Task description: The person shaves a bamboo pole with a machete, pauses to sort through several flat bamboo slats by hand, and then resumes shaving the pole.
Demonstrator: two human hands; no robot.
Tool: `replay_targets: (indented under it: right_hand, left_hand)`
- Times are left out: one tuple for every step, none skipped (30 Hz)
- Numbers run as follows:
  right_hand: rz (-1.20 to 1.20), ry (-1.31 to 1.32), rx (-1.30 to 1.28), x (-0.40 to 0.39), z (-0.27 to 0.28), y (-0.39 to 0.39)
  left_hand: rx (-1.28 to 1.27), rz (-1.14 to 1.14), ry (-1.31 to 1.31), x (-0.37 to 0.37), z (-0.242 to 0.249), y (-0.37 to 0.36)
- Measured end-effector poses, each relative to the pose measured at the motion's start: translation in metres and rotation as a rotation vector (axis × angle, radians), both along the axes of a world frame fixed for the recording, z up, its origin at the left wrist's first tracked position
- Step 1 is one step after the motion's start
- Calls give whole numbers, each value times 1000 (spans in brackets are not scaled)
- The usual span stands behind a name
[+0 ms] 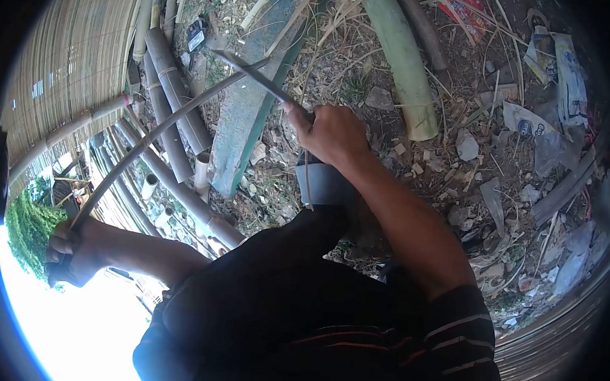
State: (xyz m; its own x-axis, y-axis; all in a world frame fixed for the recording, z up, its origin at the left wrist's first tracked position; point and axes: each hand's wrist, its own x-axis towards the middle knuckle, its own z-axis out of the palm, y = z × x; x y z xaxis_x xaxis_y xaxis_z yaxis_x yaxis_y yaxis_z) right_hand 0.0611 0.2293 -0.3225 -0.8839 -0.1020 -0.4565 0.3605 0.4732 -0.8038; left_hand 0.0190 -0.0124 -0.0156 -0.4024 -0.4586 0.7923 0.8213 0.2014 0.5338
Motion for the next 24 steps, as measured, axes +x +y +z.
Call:
replay_targets:
  right_hand:
    - [-10, 4, 5, 0, 1, 3]
    - [-33, 8, 41, 0, 2, 4]
    - [-43, 12, 77, 1, 2, 5]
    - [43, 57, 14, 8, 5, 9]
    - [43, 50, 10, 10, 0, 13]
    - [16, 5, 53, 0, -8, 23]
    - [-13, -44, 95, -8, -16, 32]
    - [-50, -103, 135, -10, -21, 37]
    - [-51, -100, 139, -12, -22, 40]
    - [-52, -108, 129, -15, -22, 44]
    - [-52, -112, 118, -18, -21, 47]
    - [-51, -98, 123, -19, -18, 49]
    - [-73, -215, 30, -17, -13, 50]
    - [-94, -335, -66, -13, -8, 49]
    - [-114, -458, -163, -7, -3, 47]
    - [-158, -268, -50, -1, 1, 37]
    - [-152, -267, -54, 5, 10, 30]
    - [-163, -111, -92, 11, 23, 25]
    - [-170, 49, -131, 15, 38, 20]
    - [-129, 96, -190, 17, 58, 18]
    - [-87, 145, -250, 18, 80, 16]
    - [-25, 208, -287, 19, 100, 15]
    - [32, 270, -321, 22, 114, 13]
    - [35, 276, -321, 25, 120, 11]
  left_hand:
    - [5, -10, 4, -1, -1, 6]
    - [-5, 12, 18, -3, -2, 14]
    - [-15, 48, 32, -2, -4, 18]
    - [-34, 71, 20, -1, -3, 14]
    - [-38, 71, 13, 0, -1, 7]
    - [-31, 90, -2, 1, -1, -1]
    - [-23, 107, -21, 4, 0, -5]
    - [57, 175, -6, 3, 2, 1]
    - [61, 175, -4, 12, 5, 1]
    - [46, -28, -90, 24, 11, 1]
    - [28, -230, -171, 32, 15, 0]
    - [-43, -271, -177, 35, 16, -1]
    - [-42, -268, -163, 38, 17, -3]
    - [-23, -454, -199, 40, 18, -6]
    - [-4, -641, -237, 42, 18, -8]
    - [-32, -631, -188, 38, 16, 3]
    - [-37, -626, -188, 36, 15, 12]
    - [8, -764, -183, 36, 15, 20]
    - [54, -900, -173, 36, 13, 28]
    - [50, -930, -144, 35, 11, 39]
    - [42, -918, -140, 35, 11, 36]
    - [-12, -954, -158, 36, 11, 34]
    - [-63, -994, -178, 37, 12, 31]
    - [-57, -938, -179, 37, 12, 29]
